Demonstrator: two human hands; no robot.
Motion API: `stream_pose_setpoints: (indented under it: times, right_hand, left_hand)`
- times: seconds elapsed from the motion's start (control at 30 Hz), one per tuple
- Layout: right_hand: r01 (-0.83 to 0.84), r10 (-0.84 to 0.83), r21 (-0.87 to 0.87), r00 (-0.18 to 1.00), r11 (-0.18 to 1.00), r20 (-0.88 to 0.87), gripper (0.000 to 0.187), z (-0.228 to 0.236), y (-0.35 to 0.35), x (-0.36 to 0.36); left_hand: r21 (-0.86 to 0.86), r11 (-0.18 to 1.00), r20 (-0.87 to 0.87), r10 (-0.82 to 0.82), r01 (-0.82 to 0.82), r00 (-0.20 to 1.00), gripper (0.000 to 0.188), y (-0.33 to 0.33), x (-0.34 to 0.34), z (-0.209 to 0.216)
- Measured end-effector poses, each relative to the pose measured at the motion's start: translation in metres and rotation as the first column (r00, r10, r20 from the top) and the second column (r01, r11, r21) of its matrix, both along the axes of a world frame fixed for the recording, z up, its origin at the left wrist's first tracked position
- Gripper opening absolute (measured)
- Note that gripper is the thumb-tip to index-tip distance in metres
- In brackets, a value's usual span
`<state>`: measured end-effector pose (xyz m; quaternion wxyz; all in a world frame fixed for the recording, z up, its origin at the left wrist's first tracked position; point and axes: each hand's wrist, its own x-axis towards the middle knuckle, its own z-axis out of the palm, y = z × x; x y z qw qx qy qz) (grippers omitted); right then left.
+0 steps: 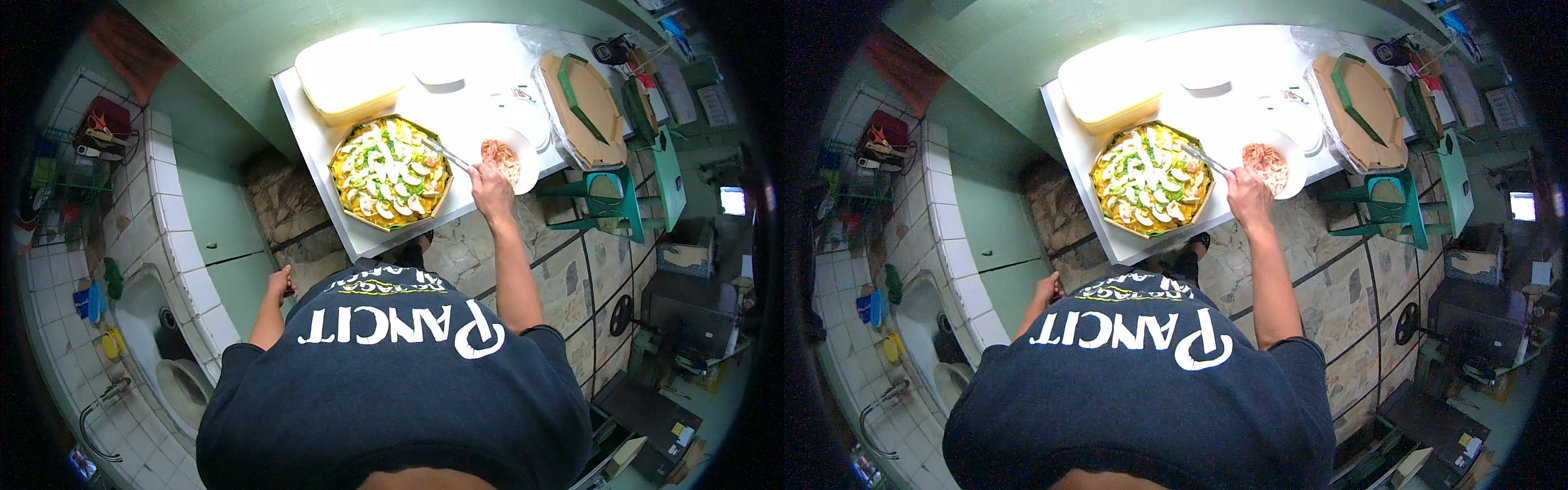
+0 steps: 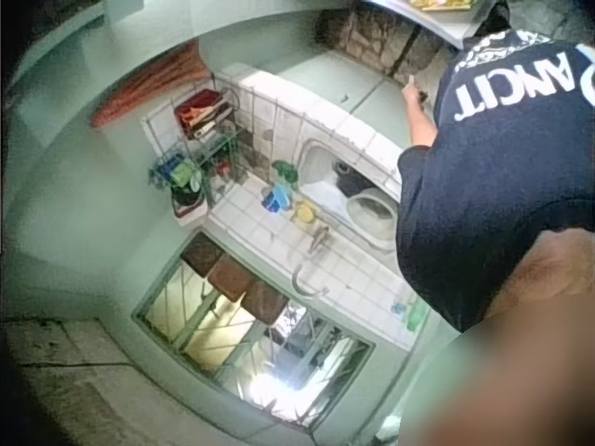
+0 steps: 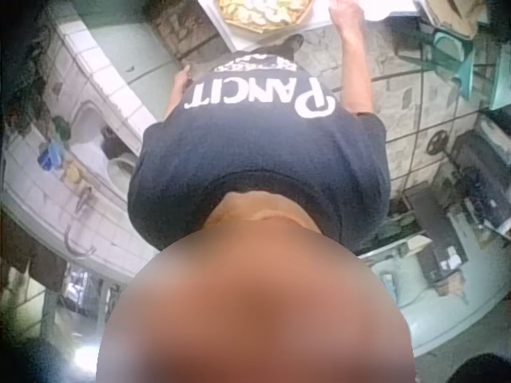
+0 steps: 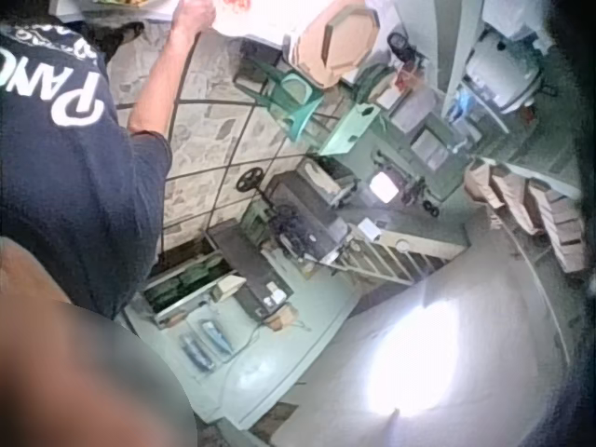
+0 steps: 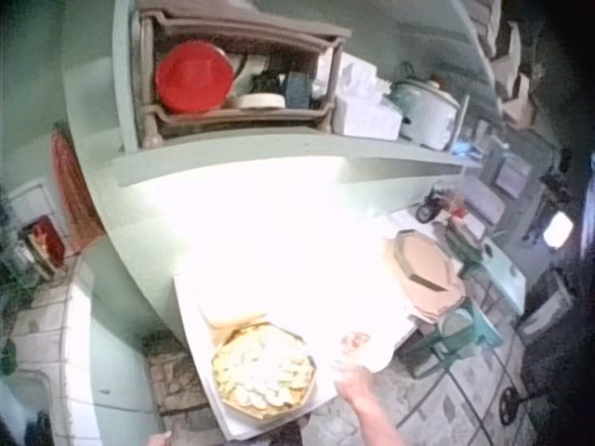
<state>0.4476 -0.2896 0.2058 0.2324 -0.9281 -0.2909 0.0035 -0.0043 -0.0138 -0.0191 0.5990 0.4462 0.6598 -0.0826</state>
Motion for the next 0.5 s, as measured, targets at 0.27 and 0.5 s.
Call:
stream_pose_setpoints:
  times: [0.27,0.5]
  right_hand:
    - [-0.004,0.003,0.041,1.000,0.999,0.027,0.024,0.004,0.003,0.009]
    - [0.070,-0.067,0.037,0.995,0.997,-0.074,0.025,-0.012,0.009,0.012]
  left_hand:
    - [0.035,0.999,0.026,0.018,-0.019,0.999,0.036,-0.004,-0.005,0.003]
    - [0.016,1.000,0.024,0.002,-0.002,1.000,0.037,0.001,0.003,-0.008]
